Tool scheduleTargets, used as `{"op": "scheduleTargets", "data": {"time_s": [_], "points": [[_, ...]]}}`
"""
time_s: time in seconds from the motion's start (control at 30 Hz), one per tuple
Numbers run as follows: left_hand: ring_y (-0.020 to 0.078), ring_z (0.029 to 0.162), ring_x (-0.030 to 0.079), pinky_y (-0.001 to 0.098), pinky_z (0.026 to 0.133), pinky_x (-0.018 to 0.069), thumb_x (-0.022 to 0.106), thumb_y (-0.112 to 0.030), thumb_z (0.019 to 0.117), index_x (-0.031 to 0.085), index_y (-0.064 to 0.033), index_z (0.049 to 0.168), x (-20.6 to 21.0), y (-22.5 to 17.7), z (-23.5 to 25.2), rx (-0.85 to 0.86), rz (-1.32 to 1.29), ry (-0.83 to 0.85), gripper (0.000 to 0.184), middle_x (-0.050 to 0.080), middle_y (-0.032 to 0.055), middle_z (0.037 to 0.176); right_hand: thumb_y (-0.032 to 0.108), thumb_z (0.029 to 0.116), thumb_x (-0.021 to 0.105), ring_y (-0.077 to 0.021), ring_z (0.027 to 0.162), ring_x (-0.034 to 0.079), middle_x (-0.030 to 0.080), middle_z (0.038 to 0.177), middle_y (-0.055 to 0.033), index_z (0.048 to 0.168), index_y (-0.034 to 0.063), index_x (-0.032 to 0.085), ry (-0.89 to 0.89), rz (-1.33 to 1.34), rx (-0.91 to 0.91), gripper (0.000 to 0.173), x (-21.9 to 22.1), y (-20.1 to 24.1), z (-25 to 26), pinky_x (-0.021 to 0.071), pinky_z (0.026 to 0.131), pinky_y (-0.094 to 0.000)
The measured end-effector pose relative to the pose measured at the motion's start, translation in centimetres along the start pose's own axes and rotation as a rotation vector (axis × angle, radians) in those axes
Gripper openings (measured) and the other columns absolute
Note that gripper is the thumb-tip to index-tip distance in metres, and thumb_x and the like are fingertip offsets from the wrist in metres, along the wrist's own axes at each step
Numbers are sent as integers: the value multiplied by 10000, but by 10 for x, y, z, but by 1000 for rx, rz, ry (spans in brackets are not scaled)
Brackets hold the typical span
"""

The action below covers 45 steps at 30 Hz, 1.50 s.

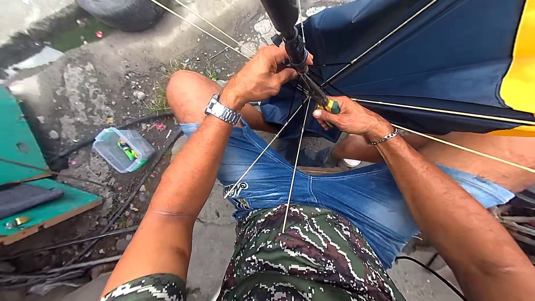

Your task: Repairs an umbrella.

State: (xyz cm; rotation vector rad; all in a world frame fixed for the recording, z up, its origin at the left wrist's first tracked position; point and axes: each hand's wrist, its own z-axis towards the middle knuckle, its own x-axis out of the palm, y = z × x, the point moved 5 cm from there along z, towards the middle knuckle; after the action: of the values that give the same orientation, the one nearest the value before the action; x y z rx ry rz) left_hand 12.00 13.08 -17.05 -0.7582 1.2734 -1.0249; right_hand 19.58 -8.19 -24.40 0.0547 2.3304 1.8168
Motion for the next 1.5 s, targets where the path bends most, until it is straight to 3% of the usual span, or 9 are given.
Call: {"op": "scheduleTargets", "data": {"time_s": [0.23,0.37,0.5,0.7,0.77,0.9,1.07,1.17,1.5], "points": [[158,1250,623,364,1112,488,659,-110,953,633,-5,1349,10,-32,-15,-42,200,-114,410,675,99,1333,492,1017,556,-143,587,642,659,717,-20,1051,123,678,27,-203,98,390,-12,8,-8,571,551,-342],[179,987,694,333,931,556,678,2,932,724,67,1119,7,-50,-24,-14,215,-289,203,738,140,1022,498,968,610,-142,688,700,703,806,-25,1066,38,664,77,-78,165,473,-19,-14,5,623,674,-352],[213,1000,690,334,948,533,633,37,941,731,95,1091,10,-52,-24,38,241,-313,188,741,164,1012,430,994,609,-134,827,740,749,920,-30,1105,11,663,81,-36,99,437,-25,-24,10,631,819,-334],[236,933,673,347,886,532,606,54,937,721,112,1071,7,-43,-29,39,169,-301,186,719,183,956,484,981,606,-99,778,718,724,865,12,1060,47,670,67,-75,37,449,-19,-25,21,619,771,-303],[243,1008,690,374,953,536,626,13,964,712,96,1134,4,-41,-32,-8,210,-285,208,732,185,1033,558,959,601,-110,766,711,709,855,9,1077,54,674,67,-125,105,523,-16,-14,18,628,757,-337],[176,1238,637,370,1103,494,553,-105,1041,664,24,1278,6,-28,-29,-9,123,-176,292,686,122,1307,339,1018,578,-131,672,655,676,758,-28,992,41,680,93,-199,189,316,-10,15,9,580,671,-351],[171,1436,463,397,1187,420,756,-235,923,520,-94,1494,14,-1,-27,-153,157,-120,633,480,60,1572,331,1044,553,-143,632,657,678,734,-38,972,49,671,131,-57,125,313,-13,3,10,582,620,-343],[171,1395,507,389,1143,461,777,-359,917,523,-112,1494,22,10,-25,-151,193,-181,676,530,47,1530,296,1049,564,-123,628,643,666,722,-26,932,47,665,162,33,114,293,-12,3,8,566,613,-305],[156,1257,609,361,1084,502,714,-258,971,592,-110,1431,21,6,-13,-100,214,-154,499,633,46,1404,238,1061,566,-144,812,737,748,879,-50,1030,20,687,161,12,76,251,-24,-2,11,629,797,-337]]}}
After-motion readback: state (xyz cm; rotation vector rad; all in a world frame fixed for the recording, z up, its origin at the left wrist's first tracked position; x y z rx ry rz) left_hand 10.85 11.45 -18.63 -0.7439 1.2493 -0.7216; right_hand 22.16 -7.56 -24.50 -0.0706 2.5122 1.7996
